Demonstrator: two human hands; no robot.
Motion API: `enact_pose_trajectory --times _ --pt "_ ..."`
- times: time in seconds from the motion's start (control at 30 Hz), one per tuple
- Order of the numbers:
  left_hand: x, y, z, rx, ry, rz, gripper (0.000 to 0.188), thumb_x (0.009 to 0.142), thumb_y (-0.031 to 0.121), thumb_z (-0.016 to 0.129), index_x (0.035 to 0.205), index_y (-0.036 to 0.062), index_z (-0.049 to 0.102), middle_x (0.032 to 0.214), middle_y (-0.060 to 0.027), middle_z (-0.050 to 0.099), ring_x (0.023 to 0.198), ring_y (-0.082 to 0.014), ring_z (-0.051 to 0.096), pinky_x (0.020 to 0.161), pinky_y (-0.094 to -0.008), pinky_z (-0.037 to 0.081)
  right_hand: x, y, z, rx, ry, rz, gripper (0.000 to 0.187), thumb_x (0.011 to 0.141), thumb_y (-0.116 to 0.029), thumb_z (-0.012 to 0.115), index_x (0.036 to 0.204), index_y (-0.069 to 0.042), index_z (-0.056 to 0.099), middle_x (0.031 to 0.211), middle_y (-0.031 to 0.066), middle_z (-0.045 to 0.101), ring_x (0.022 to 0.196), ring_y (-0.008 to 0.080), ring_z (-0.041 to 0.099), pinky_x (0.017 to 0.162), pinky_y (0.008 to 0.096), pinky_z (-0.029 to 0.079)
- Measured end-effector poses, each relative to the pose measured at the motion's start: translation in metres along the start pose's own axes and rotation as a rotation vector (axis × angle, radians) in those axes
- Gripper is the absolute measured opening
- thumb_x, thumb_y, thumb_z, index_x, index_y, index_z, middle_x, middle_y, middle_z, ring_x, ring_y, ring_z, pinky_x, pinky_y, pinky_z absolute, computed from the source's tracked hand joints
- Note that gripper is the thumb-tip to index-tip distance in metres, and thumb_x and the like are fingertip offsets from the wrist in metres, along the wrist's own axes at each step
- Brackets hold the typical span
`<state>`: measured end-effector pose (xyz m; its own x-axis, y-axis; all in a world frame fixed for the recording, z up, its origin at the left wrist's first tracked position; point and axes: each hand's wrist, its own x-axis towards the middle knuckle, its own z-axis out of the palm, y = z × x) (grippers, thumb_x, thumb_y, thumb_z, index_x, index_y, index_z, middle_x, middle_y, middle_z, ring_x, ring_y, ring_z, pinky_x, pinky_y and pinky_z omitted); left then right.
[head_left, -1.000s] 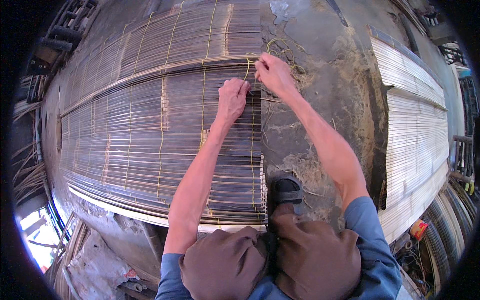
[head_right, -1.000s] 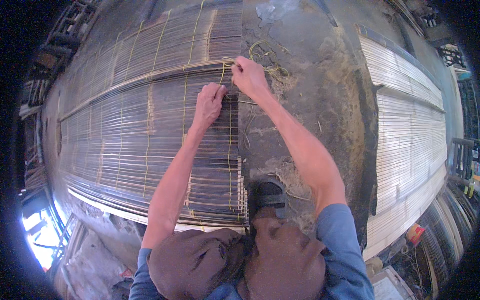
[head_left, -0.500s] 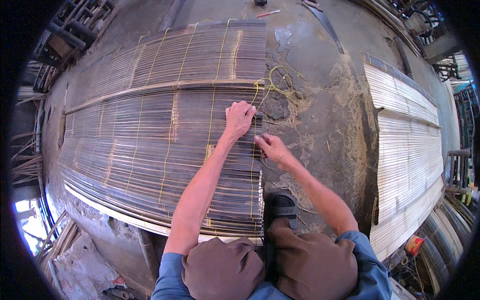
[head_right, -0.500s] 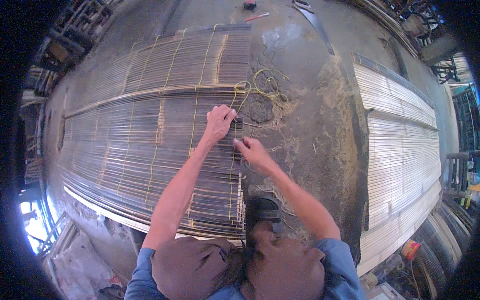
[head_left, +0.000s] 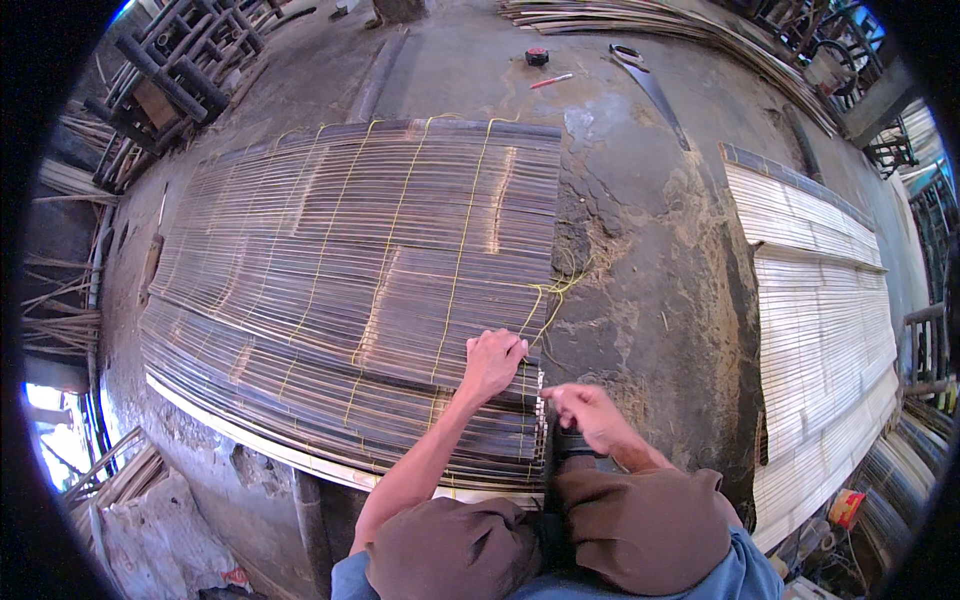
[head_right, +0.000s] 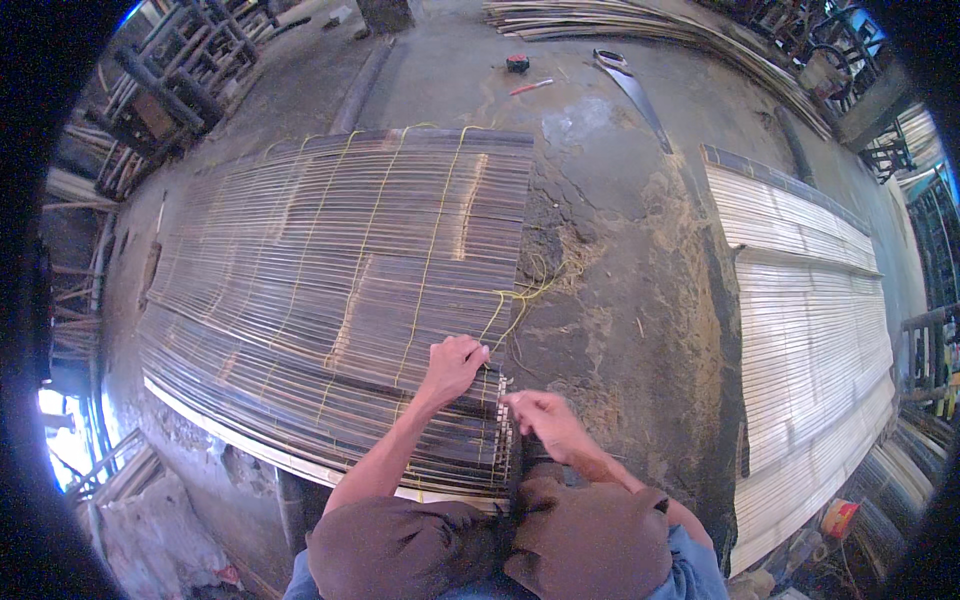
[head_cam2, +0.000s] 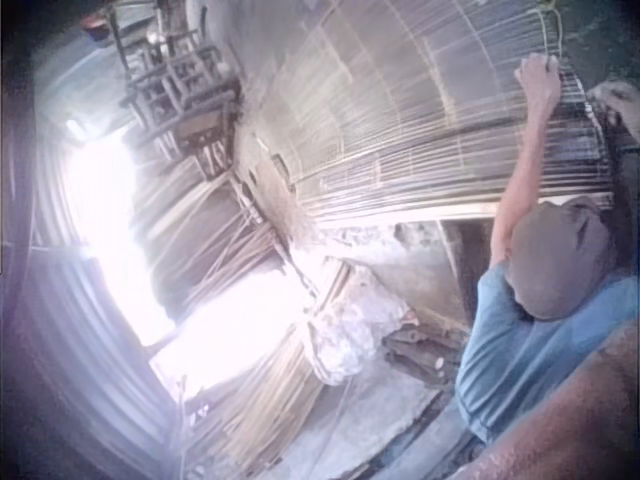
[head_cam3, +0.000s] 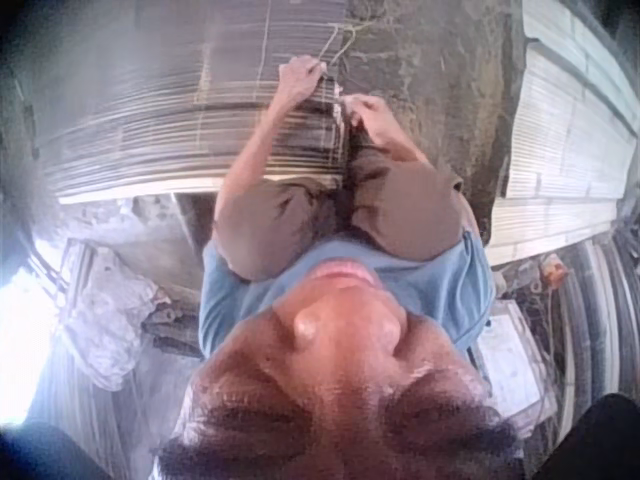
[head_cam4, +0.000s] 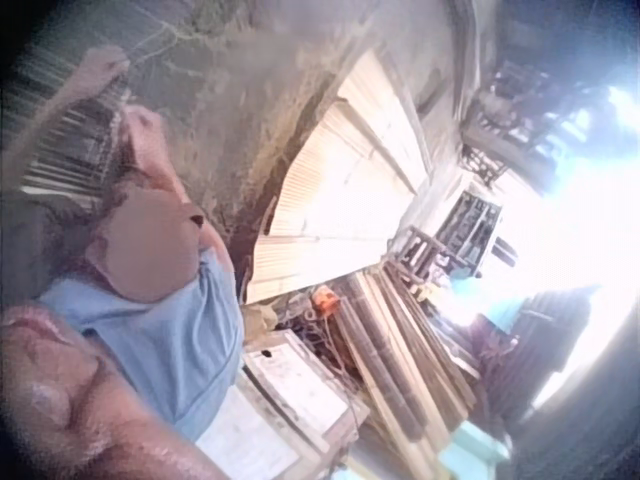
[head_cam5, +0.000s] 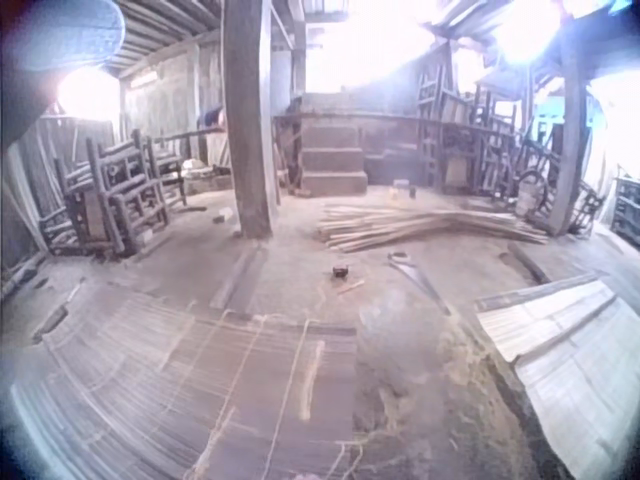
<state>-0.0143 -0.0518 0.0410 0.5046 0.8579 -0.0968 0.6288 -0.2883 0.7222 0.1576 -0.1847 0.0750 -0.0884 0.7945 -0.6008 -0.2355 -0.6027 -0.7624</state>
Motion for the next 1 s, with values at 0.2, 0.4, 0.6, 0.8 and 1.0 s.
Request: enact_pose_trajectory --times 0.2,0.4,0.6,0.8,1.0 --pt "0.002 -0.005 0.013 0.045 0.104 0.055 0.028 0.092 0.030 0.059 0.077 0.0072 0.068 0.084 -0.0089 0.064 0.089 -0.0305 0.058 0.080 -0.0457 0.036 0.051 -0.016 -0.027 -0.373 0.271 -0.264 0.037 0.105 -0.032 0.052 0.114 -0.001 0.070 0.080 -0.0023 0.059 0.072 0.0084 0.052 0.064 0.0289 0.045" --pt "-0.002 -0.005 0.010 -0.048 0.171 0.102 0.025 0.092 0.028 0.063 0.078 0.0077 0.066 0.082 -0.0080 0.061 0.085 -0.0299 0.057 0.083 -0.0436 0.036 0.105 -0.031 0.012 -0.454 0.131 -0.477 0.039 0.103 -0.034 0.052 0.093 -0.001 0.069 0.077 0.0047 0.066 0.074 0.0165 0.058 0.071 0.0346 0.048" --pt "-0.004 -0.004 0.003 -0.004 0.080 0.097 0.025 0.092 0.028 0.065 0.078 0.0074 0.066 0.083 -0.0073 0.061 0.086 -0.0288 0.056 0.083 -0.0428 0.036 0.052 -0.164 -0.040 -0.254 0.204 -0.616 0.020 0.097 -0.014 0.057 0.080 -0.006 0.061 0.074 0.0043 0.059 0.070 0.0129 0.056 0.066 0.0281 0.047" --pt "-0.002 -0.007 0.008 -0.008 0.102 0.092 0.025 0.092 0.029 0.064 0.079 0.0076 0.067 0.085 -0.0071 0.063 0.087 -0.0288 0.057 0.083 -0.0437 0.036 -0.067 -0.352 -0.174 0.332 0.549 -1.023 0.027 0.101 -0.024 0.055 0.079 -0.010 0.052 0.065 0.0002 0.049 0.059 0.0118 0.049 0.058 0.0285 0.046" --pt "-0.002 -0.010 0.010 0.032 0.087 0.063 0.025 0.091 0.030 0.064 0.080 0.0080 0.069 0.085 -0.0077 0.064 0.088 -0.0300 0.057 0.082 -0.0450 0.036 -0.155 -0.440 -0.306 -0.417 1.003 -1.181 0.025 0.100 -0.029 0.055 0.086 -0.009 0.059 0.068 0.0026 0.057 0.058 0.0164 0.053 0.055 0.0342 0.045"
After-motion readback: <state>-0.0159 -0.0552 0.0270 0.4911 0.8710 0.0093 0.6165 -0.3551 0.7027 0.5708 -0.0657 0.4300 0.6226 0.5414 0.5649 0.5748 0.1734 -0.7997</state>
